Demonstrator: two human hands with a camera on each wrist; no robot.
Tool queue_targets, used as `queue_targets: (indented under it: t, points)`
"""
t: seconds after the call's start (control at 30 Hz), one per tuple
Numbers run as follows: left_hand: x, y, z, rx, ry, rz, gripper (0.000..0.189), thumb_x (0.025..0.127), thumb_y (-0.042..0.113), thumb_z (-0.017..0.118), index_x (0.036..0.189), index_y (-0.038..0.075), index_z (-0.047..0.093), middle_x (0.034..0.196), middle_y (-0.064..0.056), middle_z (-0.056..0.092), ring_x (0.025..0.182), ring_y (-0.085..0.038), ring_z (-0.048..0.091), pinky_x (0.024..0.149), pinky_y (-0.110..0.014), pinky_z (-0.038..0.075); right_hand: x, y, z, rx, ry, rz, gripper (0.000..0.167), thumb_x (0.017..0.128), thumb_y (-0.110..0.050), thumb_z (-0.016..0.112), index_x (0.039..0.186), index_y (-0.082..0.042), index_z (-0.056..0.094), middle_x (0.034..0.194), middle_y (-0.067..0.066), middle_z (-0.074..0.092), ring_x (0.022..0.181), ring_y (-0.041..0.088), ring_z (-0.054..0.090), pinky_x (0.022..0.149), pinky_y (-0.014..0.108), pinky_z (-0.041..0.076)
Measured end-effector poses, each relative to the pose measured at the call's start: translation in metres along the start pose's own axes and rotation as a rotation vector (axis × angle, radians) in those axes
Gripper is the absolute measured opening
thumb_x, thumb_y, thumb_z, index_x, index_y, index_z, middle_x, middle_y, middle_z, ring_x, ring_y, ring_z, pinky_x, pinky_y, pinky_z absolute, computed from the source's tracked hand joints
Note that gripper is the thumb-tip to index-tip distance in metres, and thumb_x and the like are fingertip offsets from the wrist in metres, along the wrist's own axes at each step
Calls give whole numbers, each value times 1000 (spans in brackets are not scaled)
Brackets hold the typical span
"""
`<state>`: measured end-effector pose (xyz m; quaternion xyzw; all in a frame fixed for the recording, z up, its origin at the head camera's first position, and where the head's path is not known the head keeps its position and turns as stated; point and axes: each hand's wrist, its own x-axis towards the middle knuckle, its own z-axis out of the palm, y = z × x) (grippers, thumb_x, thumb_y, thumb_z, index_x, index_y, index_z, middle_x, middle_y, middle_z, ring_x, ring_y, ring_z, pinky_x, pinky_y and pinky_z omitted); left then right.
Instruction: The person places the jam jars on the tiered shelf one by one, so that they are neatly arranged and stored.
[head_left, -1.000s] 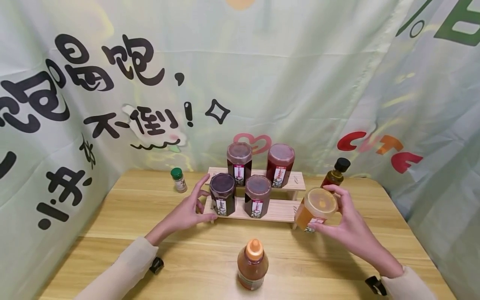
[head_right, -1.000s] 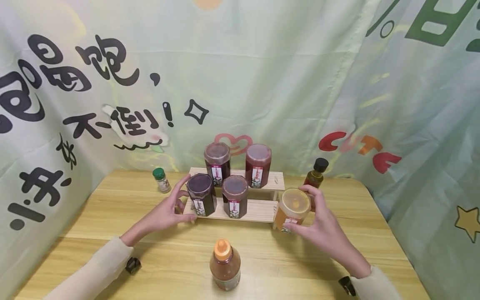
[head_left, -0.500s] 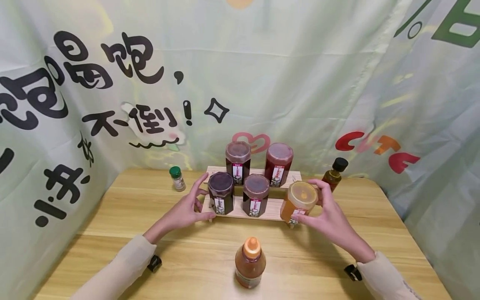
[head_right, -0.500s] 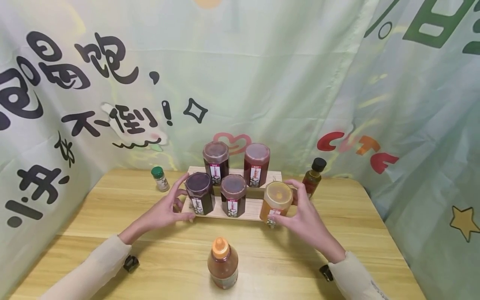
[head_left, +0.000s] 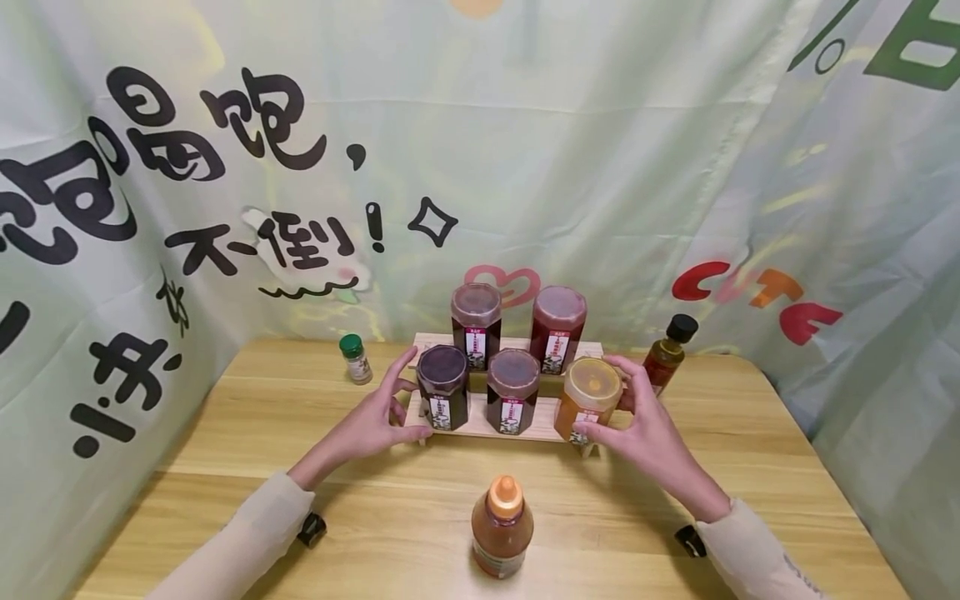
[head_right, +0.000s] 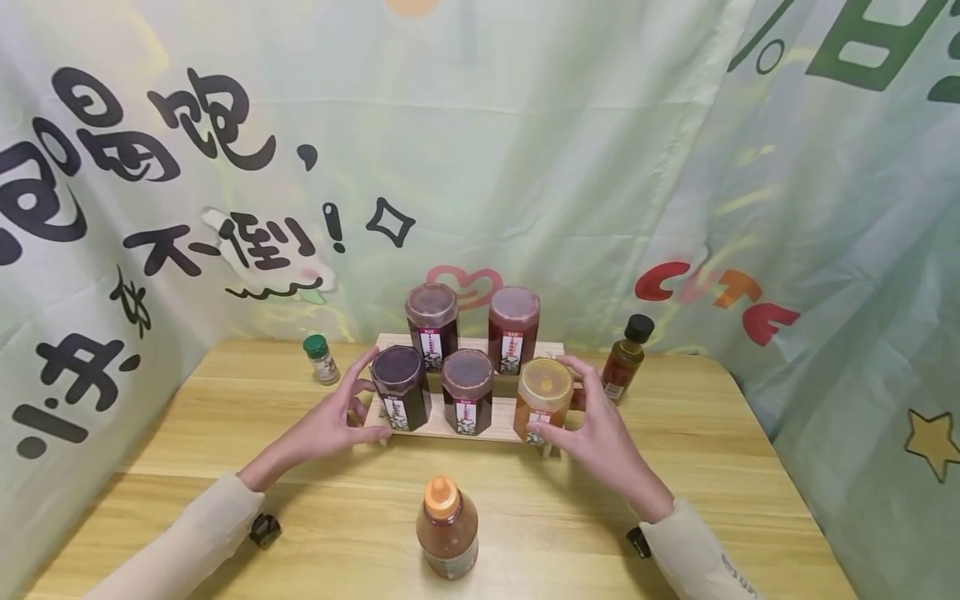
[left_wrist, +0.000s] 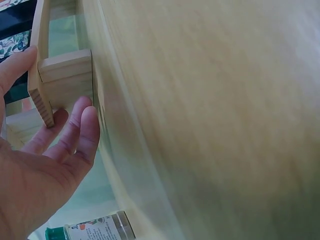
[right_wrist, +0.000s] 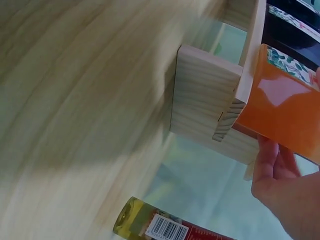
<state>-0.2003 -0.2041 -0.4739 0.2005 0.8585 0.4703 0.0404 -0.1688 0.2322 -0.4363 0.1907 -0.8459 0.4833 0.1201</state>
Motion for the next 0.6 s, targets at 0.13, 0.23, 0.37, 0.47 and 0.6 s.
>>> queue_targets:
  t: [0.13, 0.23, 0.37, 0.47, 0.6]
  points:
    - [-1, 0, 0, 0, 3, -4, 131, 85, 30, 98, 174, 48, 2, 148, -21, 58, 80, -24, 66, 67, -38, 60, 1, 0, 2, -18, 14, 0, 104, 82, -7, 99, 167, -14, 39, 144, 11, 56, 107, 19, 68, 83, 35, 61]
    - [-1, 0, -1, -2, 3, 6, 131, 86, 29, 97, 175, 45, 3, 148, -22, 58, 79, -23, 67, 67, -38, 60, 2, 1, 3, -33, 19, 4, 104, 83, -9, 98, 168, -17, 39, 140, 10, 59, 104, 20, 67, 82, 38, 61]
    - [-1, 1, 0, -9, -3, 7, 130, 86, 29, 97, 175, 44, 3, 148, -23, 58, 78, -23, 67, 66, -38, 60, 2, 2, 5, -39, 24, 7, 106, 83, -10, 98, 170, -19, 38, 134, 10, 65, 101, 22, 66, 82, 39, 61]
    - [-1, 1, 0, -11, -1, -3, 132, 86, 30, 97, 175, 46, 2, 148, -20, 59, 79, -23, 67, 67, -38, 60, 1, 3, 7, -43, 27, -18, 105, 83, -6, 98, 169, -15, 37, 133, 12, 65, 103, 24, 66, 82, 38, 61]
    - [-3, 1, 1, -6, 3, -2, 131, 86, 29, 97, 175, 44, 2, 148, -22, 58, 81, -22, 67, 70, -39, 60, -6, 6, 9, -86, 8, -59, 104, 83, -1, 96, 166, -7, 33, 134, 16, 62, 108, 27, 65, 81, 40, 64]
